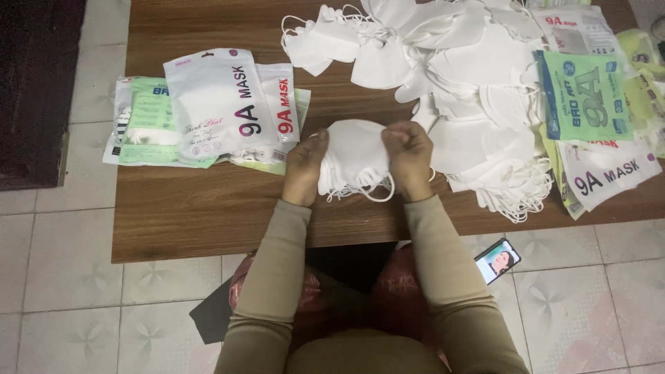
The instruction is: Picking up individual face masks from a pile and stacking them neatly on a table.
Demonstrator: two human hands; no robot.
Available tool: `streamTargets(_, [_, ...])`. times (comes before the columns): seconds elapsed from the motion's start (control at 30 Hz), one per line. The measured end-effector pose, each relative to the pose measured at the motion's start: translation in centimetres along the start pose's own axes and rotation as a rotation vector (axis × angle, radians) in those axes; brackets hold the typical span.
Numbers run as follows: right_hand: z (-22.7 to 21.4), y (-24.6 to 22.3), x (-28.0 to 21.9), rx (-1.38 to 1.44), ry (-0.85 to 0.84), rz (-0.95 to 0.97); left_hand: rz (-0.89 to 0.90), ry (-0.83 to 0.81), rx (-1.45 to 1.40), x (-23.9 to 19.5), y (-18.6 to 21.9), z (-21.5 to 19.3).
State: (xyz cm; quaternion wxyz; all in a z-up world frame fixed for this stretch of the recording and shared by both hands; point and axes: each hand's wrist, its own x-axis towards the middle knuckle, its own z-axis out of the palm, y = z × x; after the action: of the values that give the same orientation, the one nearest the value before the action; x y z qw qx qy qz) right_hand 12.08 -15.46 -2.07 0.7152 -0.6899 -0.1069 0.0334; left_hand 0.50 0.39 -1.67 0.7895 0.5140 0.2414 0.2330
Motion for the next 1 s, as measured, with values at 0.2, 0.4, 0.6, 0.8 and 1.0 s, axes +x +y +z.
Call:
streamTargets(0.2, [-1.4,-1.8,0.3,-0.254,-0.015,-0.153,-0.035,0.067,-0.049,-1.0,1.1,1.0])
streamTargets(0.4, [-5.1,0.5,3.1,-1.216,-0.092,0.006,-0.023,0.162,-0.063,-0.4,2.6,0.4])
streamTargets(0.6, [-4.7,1.3,2.8,-1.231,-0.089,-0.023,-0.031,0.177,-0.047,0.3,1.0,-0.4])
streamTargets(0.8, [-5.3,6.0,4.2,-1.090,-0.022,-0.178,-0.068,0.113,0.033,-0.2,1.1,-0.1])
streamTargets(1.0, [-5.1,1.2,3.9,-0.634,0.135,-0.168,0.066,0.129,0.248,0.0,0.8,-0.6])
